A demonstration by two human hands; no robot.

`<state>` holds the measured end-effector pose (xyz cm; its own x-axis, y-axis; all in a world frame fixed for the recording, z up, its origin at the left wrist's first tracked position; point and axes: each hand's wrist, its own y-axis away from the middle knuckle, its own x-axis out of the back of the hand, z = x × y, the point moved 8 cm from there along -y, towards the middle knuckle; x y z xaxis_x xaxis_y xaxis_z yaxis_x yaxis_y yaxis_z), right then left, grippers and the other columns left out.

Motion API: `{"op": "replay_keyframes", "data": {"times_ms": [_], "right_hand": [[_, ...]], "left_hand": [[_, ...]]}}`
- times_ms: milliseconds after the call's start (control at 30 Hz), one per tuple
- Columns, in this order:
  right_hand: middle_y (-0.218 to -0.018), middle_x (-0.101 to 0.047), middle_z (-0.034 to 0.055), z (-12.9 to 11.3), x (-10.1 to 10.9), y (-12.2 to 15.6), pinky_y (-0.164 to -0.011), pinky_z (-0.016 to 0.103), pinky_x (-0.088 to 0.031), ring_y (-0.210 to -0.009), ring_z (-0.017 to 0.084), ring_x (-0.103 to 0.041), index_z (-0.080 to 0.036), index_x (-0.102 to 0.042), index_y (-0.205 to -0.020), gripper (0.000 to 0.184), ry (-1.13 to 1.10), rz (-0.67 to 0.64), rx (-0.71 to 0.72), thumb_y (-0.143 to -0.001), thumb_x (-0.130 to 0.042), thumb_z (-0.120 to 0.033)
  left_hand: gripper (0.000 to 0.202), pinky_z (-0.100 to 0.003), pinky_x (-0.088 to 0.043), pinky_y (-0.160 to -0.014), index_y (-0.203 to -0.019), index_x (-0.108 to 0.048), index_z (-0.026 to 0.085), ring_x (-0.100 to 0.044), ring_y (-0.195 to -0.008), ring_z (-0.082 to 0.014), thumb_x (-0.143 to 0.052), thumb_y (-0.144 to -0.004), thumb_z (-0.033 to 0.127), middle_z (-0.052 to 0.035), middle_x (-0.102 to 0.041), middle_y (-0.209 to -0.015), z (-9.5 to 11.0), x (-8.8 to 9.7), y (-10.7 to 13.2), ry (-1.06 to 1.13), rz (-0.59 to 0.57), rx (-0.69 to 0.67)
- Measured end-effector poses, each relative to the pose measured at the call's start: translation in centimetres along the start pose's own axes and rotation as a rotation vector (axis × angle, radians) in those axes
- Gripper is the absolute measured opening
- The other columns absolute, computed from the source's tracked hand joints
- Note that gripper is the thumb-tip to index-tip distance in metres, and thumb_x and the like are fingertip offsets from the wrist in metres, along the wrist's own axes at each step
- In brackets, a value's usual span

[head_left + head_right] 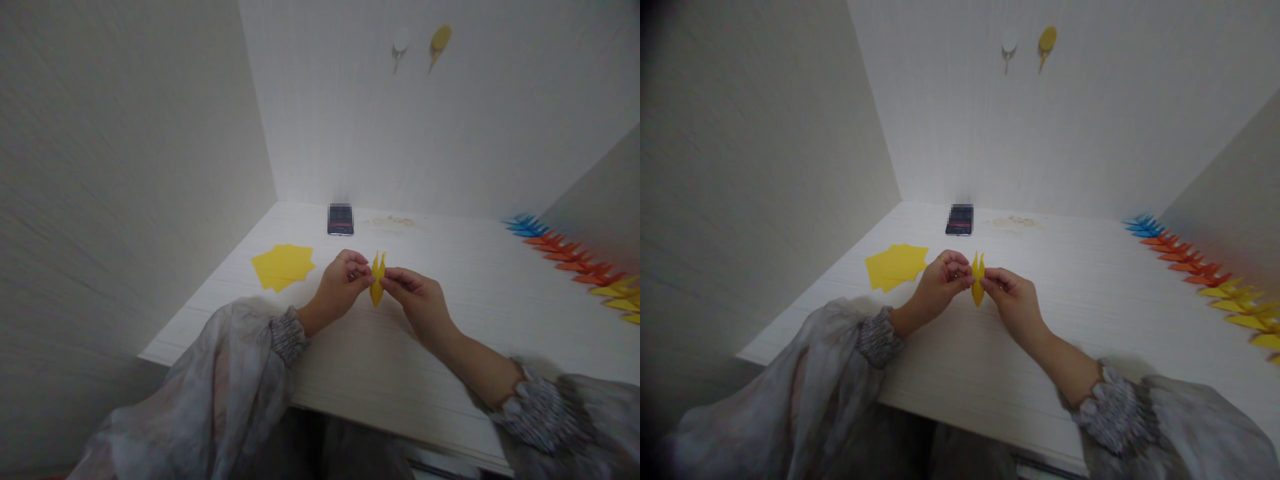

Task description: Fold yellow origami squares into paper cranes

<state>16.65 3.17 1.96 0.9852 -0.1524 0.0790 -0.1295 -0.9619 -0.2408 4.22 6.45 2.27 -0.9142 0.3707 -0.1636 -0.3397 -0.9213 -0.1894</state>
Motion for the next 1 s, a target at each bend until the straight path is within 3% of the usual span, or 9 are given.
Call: {"op": "replay_keyframes", "data": {"times_ms": [167, 333, 533, 733, 1000], "right_hand": [[-0.079, -0.067, 0.0024, 0.0, 0.3, -0.2, -0.074, 0.034, -0.047, -0.076, 0.019, -0.061, -0.022, -0.068, -0.08, 0.014, 0.07, 0.013, 0.035, -0.068, -0.063, -0.027], [-0.083, -0.067, 0.0033, 0.0, 0.3, -0.2, -0.076, 0.036, -0.046, -0.079, 0.019, -0.061, -0.022, -0.067, -0.082, 0.015, 0.156, 0.012, 0.077, -0.071, -0.06, -0.029], [-0.082, -0.066, 0.0036, -0.7, 0.1, 0.0, -0.073, 0.034, -0.047, -0.076, 0.018, -0.061, -0.021, -0.066, -0.083, 0.016, 0.213, 0.021, 0.113, -0.072, -0.059, -0.029], [-0.08, -0.067, 0.004, -1.5, -0.2, 0.2, -0.071, 0.034, -0.048, -0.073, 0.018, -0.06, -0.02, -0.066, -0.081, 0.018, 0.253, 0.022, 0.136, -0.072, -0.059, -0.034], [-0.074, -0.063, 0.0018, -1.6, -0.3, 0.3, -0.068, 0.032, -0.046, -0.07, 0.016, -0.057, -0.021, -0.064, -0.073, 0.012, 0.254, -0.043, 0.172, -0.073, -0.058, -0.032]], "left_hand": [[0.024, -0.025, -0.043, -0.064, -0.077, -0.056, 0.011, -0.055, -0.063, -0.0085, -0.067, -0.059, 0.023, -0.0006, -0.059, -0.069, -0.7, -0.5, 0.0, 0.014, -0.07, 0.082], [0.018, -0.023, -0.041, -0.061, -0.077, -0.061, 0.012, -0.052, -0.06, -0.0079, -0.063, -0.063, 0.022, -0.0003, -0.06, -0.066, -0.9, -0.2, 0.0, -0.045, -0.056, 0.088], [0.015, -0.023, -0.041, -0.064, -0.081, -0.06, 0.013, -0.051, -0.064, -0.0085, -0.056, -0.068, 0.021, -0.0008, -0.058, -0.071, -0.6, -0.5, -0.1, -0.1, -0.065, 0.032], [0.019, -0.024, -0.041, -0.062, -0.079, -0.056, 0.013, -0.051, -0.064, -0.0093, -0.057, -0.07, 0.029, -0.0011, -0.057, -0.071, -0.7, -0.6, 0.0, -0.162, -0.033, 0.041], [0.02, -0.023, -0.039, -0.06, -0.071, -0.058, 0.012, -0.05, -0.059, -0.0087, -0.06, -0.066, 0.031, 0.0003, -0.056, -0.064, -1.3, -0.7, -0.1, -0.097, -0.098, 0.122]]}}
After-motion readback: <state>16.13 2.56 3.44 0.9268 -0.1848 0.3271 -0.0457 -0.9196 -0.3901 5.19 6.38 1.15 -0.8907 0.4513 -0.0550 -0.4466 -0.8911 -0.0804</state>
